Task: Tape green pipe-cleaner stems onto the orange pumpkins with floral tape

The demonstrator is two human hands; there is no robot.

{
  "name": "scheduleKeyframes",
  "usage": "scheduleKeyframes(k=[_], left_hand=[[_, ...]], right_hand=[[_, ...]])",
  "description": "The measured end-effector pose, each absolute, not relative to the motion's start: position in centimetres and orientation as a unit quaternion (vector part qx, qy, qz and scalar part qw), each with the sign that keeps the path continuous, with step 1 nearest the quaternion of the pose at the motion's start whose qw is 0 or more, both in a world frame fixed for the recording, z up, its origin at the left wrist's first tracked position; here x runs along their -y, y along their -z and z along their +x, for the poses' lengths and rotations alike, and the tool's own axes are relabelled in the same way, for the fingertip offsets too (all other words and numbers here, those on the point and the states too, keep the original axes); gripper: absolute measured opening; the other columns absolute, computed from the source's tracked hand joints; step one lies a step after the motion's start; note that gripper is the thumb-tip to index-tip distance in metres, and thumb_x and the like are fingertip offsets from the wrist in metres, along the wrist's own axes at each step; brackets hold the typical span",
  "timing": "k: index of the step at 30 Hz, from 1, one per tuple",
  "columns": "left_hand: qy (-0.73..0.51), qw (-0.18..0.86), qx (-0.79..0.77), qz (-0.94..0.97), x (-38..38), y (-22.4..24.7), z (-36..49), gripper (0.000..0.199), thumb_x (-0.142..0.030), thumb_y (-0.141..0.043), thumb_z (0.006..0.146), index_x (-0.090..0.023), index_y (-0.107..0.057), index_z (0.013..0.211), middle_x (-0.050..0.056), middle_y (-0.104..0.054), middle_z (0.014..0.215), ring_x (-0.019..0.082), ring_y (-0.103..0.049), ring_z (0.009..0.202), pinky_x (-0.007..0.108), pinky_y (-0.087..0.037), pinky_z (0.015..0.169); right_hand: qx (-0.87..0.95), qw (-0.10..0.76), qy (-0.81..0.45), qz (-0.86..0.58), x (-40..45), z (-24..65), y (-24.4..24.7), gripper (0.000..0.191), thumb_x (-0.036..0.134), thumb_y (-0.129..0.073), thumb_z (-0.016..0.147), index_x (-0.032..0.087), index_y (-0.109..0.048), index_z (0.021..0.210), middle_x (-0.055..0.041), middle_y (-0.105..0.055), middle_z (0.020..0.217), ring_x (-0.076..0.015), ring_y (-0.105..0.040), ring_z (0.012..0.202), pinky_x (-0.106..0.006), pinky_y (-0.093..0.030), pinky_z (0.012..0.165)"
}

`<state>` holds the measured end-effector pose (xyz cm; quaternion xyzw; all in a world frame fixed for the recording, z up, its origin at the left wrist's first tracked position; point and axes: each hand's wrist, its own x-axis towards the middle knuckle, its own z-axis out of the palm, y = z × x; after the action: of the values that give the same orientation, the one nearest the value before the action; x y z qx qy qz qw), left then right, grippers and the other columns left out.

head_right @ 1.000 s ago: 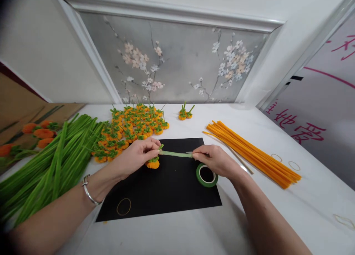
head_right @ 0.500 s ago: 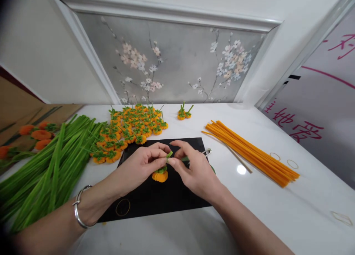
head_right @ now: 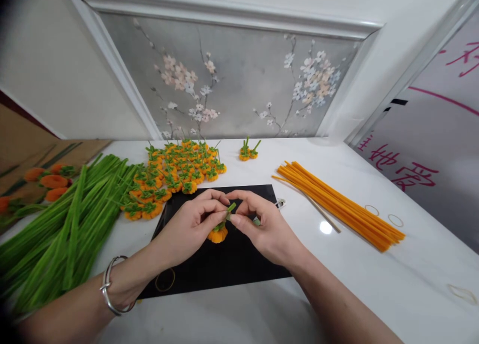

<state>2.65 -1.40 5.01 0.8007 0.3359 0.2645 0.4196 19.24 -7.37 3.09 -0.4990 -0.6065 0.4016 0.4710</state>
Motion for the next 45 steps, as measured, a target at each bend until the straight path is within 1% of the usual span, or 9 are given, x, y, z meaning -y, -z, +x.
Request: scheduleKeyframes(k=[3, 7, 13, 17, 22, 28, 36, 42, 45], left_hand=[[-0.24, 0.449, -0.322, 0.798, 1.2, -4.9, 2.6, 0.024, -0.016, -0.046, 0.085, -0.015, -0.054, 0.063, 0.001, -0.055, 0.087, 0.011, -0.052, 0.074, 0.024, -0.041, 0.066], [-0.213, 0.477, -0.327, 0.788, 1.1, -4.5, 2.6, 0.022, -0.016, -0.05, 0.082, -0.014, -0.056, 0.061, 0.002, -0.056, 0.091, 0.012, -0.052, 0.077, 0.024, -0.041, 0.068], [-0.19, 0.539, -0.324, 0.754, 1.4, -4.2, 2.7, 0.021, -0.016, -0.054, 0.077, -0.014, -0.055, 0.056, 0.002, -0.056, 0.093, 0.011, -0.052, 0.074, 0.025, -0.041, 0.067], [-0.163, 0.601, -0.318, 0.715, 1.5, -4.1, 2.7, 0.015, -0.016, -0.058, 0.074, -0.013, -0.062, 0.061, 0.002, -0.055, 0.095, 0.009, -0.051, 0.071, 0.025, -0.041, 0.067], [-0.175, 0.639, -0.319, 0.678, 1.3, -3.9, 2.6, 0.012, -0.018, -0.063, 0.073, -0.012, -0.062, 0.062, 0.002, -0.053, 0.098, 0.007, -0.05, 0.068, 0.024, -0.041, 0.066], [-0.19, 0.604, -0.324, 0.703, 1.1, -3.7, 2.6, 0.017, -0.023, -0.065, 0.074, -0.013, -0.061, 0.062, 0.002, -0.053, 0.096, 0.009, -0.052, 0.073, 0.024, -0.042, 0.068], [-0.21, 0.395, -0.336, 0.829, 1.8, -3.7, 2.6, 0.018, -0.009, -0.052, 0.078, -0.016, -0.058, 0.063, -0.002, -0.052, 0.096, 0.006, -0.048, 0.065, 0.023, -0.038, 0.06], [-0.225, 0.405, -0.34, 0.818, 1.6, -3.5, 2.7, 0.015, -0.011, -0.058, 0.075, -0.016, -0.057, 0.061, -0.001, -0.053, 0.091, 0.009, -0.052, 0.07, 0.023, -0.042, 0.064], [-0.205, 0.439, -0.338, 0.807, 1.2, -4.0, 2.6, 0.011, -0.016, -0.061, 0.074, -0.015, -0.061, 0.063, 0.001, -0.055, 0.096, 0.01, -0.055, 0.07, 0.024, -0.044, 0.063]], right_hand=[[0.609, 0.452, -0.405, -0.511, 7.3, 19.8, -3.2, 0.027, 0.033, -0.05, 0.089, 0.02, -0.052, 0.112, 0.0025, -0.05, 0.071, -0.011, -0.048, 0.064, -0.023, -0.038, 0.056], [0.629, 0.404, -0.366, -0.554, 7.0, 20.4, -2.9, 0.028, 0.041, -0.037, 0.094, 0.02, -0.055, 0.095, 0.0002, -0.056, 0.076, -0.0115, -0.049, 0.064, -0.023, -0.038, 0.056], [0.72, 0.331, -0.237, -0.561, 6.9, 19.7, -2.9, 0.027, 0.029, -0.043, 0.093, 0.019, -0.052, 0.07, 0.002, -0.054, 0.067, -0.0111, -0.05, 0.063, -0.024, -0.036, 0.061], [0.74, 0.343, -0.231, -0.531, 6.9, 19.6, -3.0, 0.021, 0.02, -0.047, 0.091, 0.019, -0.054, 0.071, 0.0018, -0.057, 0.069, -0.0109, -0.053, 0.067, -0.023, -0.037, 0.063], [0.715, 0.348, -0.278, -0.539, 7.1, 20.0, -3.2, 0.018, 0.027, -0.046, 0.091, 0.019, -0.056, 0.079, 0.0026, -0.057, 0.069, -0.0098, -0.05, 0.061, -0.021, -0.037, 0.056], [0.687, 0.333, -0.347, -0.545, 7.2, 20.1, -3.4, 0.007, 0.027, -0.057, 0.084, 0.02, -0.057, 0.083, 0.0035, -0.061, 0.071, -0.0101, -0.053, 0.064, -0.021, -0.039, 0.058], [0.7, 0.279, -0.269, -0.6, 7.4, 19.6, -3.5, 0.011, 0.023, -0.058, 0.081, 0.021, -0.06, 0.071, 0.0049, -0.058, 0.061, -0.0096, -0.048, 0.055, -0.022, -0.033, 0.053], [0.738, 0.302, -0.198, -0.57, 7.6, 19.0, -3.2, 0.018, 0.015, -0.048, 0.088, 0.019, -0.057, 0.073, 0.0009, -0.058, 0.07, -0.0121, -0.052, 0.066, -0.024, -0.036, 0.062], [0.754, 0.305, -0.182, -0.552, 7.7, 19.0, -3.1, 0.023, 0.011, -0.043, 0.091, 0.019, -0.056, 0.073, -0.0002, -0.057, 0.072, -0.0129, -0.052, 0.068, -0.025, -0.036, 0.063]])
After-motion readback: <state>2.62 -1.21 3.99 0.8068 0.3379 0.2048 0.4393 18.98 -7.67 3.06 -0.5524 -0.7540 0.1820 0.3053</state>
